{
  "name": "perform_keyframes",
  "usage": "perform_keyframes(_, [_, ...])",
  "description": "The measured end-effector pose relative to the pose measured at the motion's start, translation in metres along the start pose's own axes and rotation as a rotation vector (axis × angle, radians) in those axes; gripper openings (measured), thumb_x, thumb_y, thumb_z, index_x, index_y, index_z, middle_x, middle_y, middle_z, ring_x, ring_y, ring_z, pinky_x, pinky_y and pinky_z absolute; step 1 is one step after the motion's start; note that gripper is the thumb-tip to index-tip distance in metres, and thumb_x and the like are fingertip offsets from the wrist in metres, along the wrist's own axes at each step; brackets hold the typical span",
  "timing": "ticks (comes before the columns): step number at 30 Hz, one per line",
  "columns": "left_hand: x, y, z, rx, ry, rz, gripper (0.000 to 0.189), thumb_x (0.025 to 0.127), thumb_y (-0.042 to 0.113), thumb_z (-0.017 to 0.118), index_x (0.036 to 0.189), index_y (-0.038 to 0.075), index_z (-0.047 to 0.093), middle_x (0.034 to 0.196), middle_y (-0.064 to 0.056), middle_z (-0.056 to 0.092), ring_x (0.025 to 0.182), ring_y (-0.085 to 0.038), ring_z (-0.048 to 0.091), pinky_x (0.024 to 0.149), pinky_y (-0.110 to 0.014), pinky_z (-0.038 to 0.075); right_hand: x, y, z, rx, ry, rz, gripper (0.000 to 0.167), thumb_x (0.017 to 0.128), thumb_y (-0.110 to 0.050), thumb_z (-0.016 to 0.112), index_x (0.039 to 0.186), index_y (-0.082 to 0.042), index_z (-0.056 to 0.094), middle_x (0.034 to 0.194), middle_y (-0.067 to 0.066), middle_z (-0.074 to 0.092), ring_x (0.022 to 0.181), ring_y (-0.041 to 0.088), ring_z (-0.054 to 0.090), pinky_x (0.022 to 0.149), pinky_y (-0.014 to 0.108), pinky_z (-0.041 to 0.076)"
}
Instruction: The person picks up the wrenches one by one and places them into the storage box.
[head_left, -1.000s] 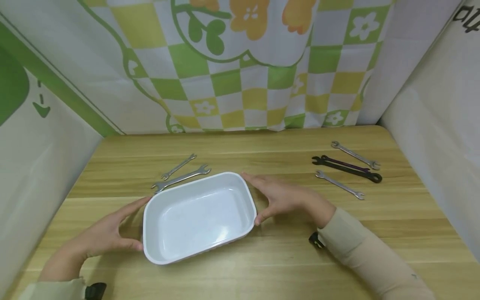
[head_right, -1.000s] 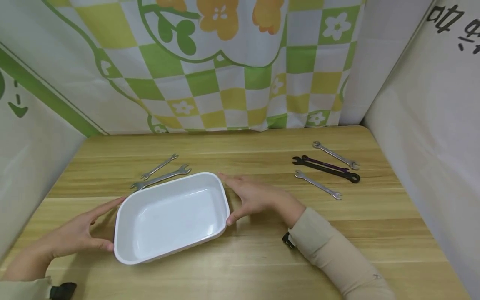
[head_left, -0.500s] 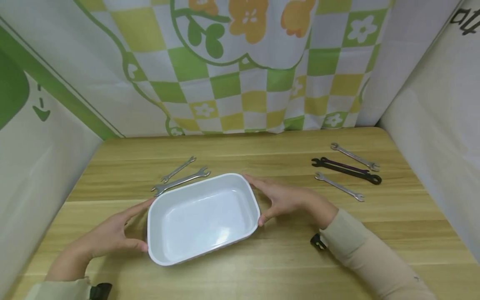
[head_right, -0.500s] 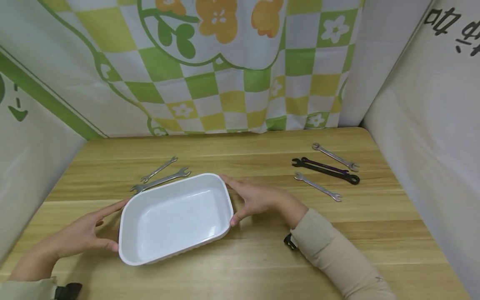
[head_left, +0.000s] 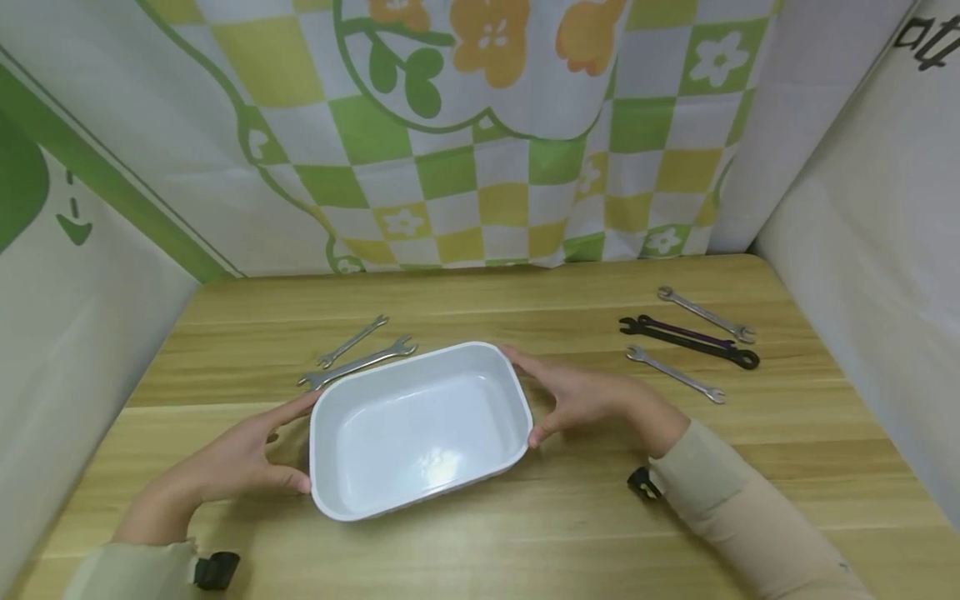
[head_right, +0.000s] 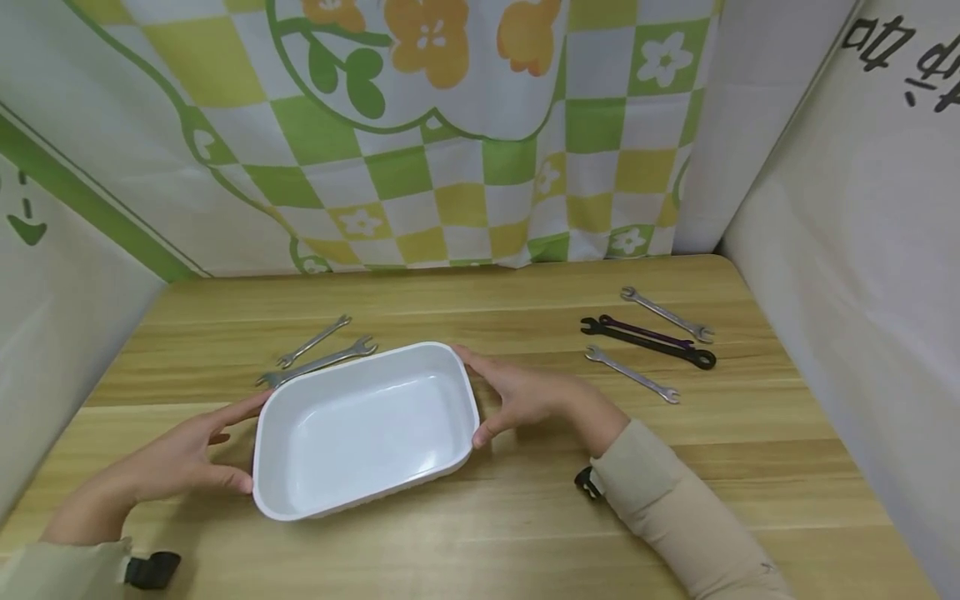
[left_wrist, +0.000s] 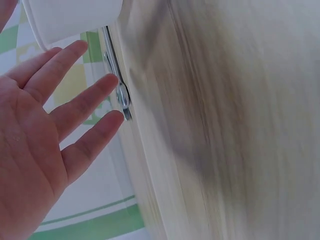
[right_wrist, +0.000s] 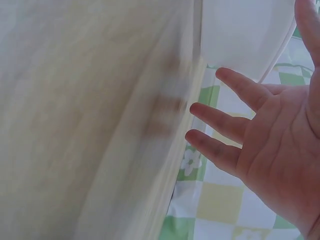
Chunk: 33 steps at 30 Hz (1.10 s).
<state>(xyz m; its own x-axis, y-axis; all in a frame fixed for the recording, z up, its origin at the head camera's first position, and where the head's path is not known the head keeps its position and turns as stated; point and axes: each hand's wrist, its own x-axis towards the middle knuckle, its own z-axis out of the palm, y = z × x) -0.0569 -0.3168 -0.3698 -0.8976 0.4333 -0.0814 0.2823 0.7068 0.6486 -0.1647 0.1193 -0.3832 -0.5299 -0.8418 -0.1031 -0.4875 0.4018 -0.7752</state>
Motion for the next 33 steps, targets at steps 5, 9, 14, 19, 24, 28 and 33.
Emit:
perform_keyframes(5, [0.011, 0.001, 0.001, -0.018, -0.013, 0.02, 0.11, 0.067, 0.026, 0.091, 0.157, 0.018, 0.029, 0.15, -0.022, 0.047, 0.14, -0.022, 0.04, 0.093, -0.071, 0.044, -0.007, 0.006, -0.003, 0.017, 0.009, 0.008, 0.128, 0.069, -0.032, 0.09, 0.16, -0.008, 0.003, 0.167, 0.013, 0.013, 0.153, 0.031, 0.016, 0.123, 0.053, 0.018])
perform_keyframes(9, [0.022, 0.005, 0.001, -0.042, -0.042, 0.03, 0.11, 0.067, 0.027, 0.091, 0.157, 0.016, 0.029, 0.151, -0.023, 0.045, 0.138, -0.046, 0.039, 0.093, -0.073, 0.042, -0.012, 0.013, -0.005, 0.049, 0.013, 0.01, 0.128, 0.07, -0.033, 0.089, 0.161, -0.011, 0.001, 0.167, 0.012, 0.011, 0.154, 0.031, 0.014, 0.123, 0.054, 0.018])
perform_keyframes(14, [0.035, 0.006, 0.001, -0.077, -0.073, 0.027, 0.11, 0.068, 0.027, 0.09, 0.158, 0.02, 0.027, 0.152, -0.018, 0.046, 0.137, -0.044, 0.042, 0.094, -0.073, 0.041, -0.02, 0.017, -0.008, 0.097, 0.02, 0.036, 0.128, 0.071, -0.029, 0.089, 0.161, -0.017, -0.001, 0.168, 0.011, 0.011, 0.154, 0.031, 0.014, 0.123, 0.055, 0.016])
perform_keyframes(19, [0.051, 0.005, 0.002, -0.14, -0.115, 0.053, 0.109, 0.07, 0.023, 0.089, 0.158, 0.023, 0.025, 0.154, -0.013, 0.045, 0.134, -0.045, 0.046, 0.092, -0.073, 0.041, -0.027, 0.023, -0.013, 0.147, 0.019, 0.038, 0.129, 0.07, -0.034, 0.087, 0.161, -0.023, -0.004, 0.167, 0.009, 0.013, 0.154, 0.027, 0.016, 0.123, 0.052, 0.017])
perform_keyframes(24, [0.068, 0.008, 0.003, -0.162, -0.158, 0.065, 0.106, 0.073, 0.024, 0.088, 0.158, 0.017, 0.025, 0.153, -0.016, 0.044, 0.132, -0.049, 0.047, 0.092, -0.072, 0.042, -0.036, 0.031, -0.018, 0.169, 0.035, 0.042, 0.127, 0.072, -0.039, 0.085, 0.16, -0.028, -0.004, 0.167, 0.01, 0.013, 0.154, 0.029, 0.016, 0.122, 0.055, 0.019])
perform_keyframes(28, [0.079, 0.011, 0.003, -0.18, -0.19, 0.05, 0.104, 0.076, 0.026, 0.086, 0.159, 0.015, 0.024, 0.153, -0.017, 0.043, 0.131, -0.047, 0.048, 0.097, -0.073, 0.039, -0.043, 0.035, -0.022, 0.135, 0.059, 0.069, 0.126, 0.073, -0.039, 0.086, 0.16, -0.031, -0.004, 0.166, 0.013, 0.018, 0.152, 0.033, 0.021, 0.12, 0.059, 0.022])
perform_keyframes(33, [0.091, 0.011, 0.006, -0.312, -0.241, 0.066, 0.104, 0.079, 0.018, 0.084, 0.16, 0.012, 0.018, 0.157, -0.02, 0.036, 0.139, -0.048, 0.04, 0.108, -0.069, 0.033, -0.05, 0.04, -0.024, 0.115, 0.087, 0.104, 0.126, 0.074, -0.036, 0.087, 0.16, -0.033, -0.005, 0.164, 0.015, 0.022, 0.151, 0.035, 0.021, 0.118, 0.065, 0.02])
